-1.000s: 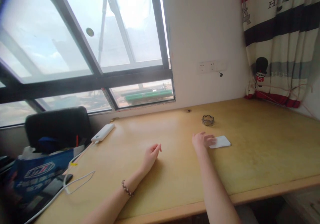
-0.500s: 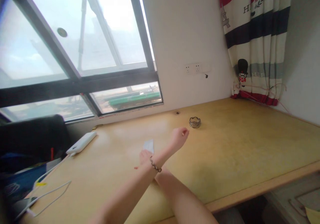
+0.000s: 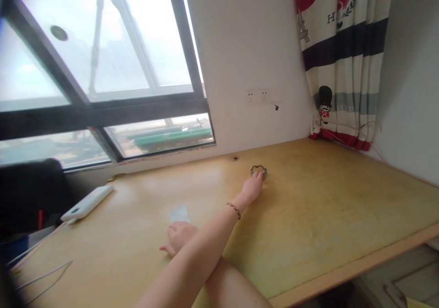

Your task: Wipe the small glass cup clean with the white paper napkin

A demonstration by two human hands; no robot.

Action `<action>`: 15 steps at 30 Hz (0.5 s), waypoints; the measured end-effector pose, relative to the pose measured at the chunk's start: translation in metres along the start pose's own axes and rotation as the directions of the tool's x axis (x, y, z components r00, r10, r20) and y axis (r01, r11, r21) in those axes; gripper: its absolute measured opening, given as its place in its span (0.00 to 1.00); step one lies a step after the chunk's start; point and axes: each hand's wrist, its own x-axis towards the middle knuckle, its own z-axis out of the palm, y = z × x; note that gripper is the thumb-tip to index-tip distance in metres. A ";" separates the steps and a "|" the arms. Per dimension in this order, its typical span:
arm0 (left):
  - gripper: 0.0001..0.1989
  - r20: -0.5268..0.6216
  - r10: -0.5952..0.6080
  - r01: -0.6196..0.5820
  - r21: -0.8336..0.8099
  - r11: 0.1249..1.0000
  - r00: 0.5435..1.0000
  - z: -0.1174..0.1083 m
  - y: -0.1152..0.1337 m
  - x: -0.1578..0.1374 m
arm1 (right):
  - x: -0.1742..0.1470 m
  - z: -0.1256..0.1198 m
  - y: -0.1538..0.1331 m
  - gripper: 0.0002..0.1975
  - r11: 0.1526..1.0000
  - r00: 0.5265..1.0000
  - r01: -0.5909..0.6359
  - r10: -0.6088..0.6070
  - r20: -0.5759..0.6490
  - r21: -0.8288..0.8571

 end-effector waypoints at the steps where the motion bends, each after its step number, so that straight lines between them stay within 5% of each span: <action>1: 0.16 -0.006 -0.010 0.010 -0.011 1.000 1.000 0.000 -0.002 0.000 | 0.000 0.001 0.000 0.19 1.000 1.000 0.004 -0.004 0.003 0.003; 11: 0.08 -0.052 -0.071 0.067 -0.086 0.994 0.996 -0.012 -0.028 -0.015 | 0.000 0.004 -0.001 0.17 1.000 1.000 0.007 -0.006 0.031 -0.024; 15: 0.08 -0.149 -0.163 0.150 -0.093 0.984 0.975 -0.037 -0.046 -0.030 | -0.001 -0.003 -0.010 0.13 0.966 0.992 -0.112 0.095 0.083 0.231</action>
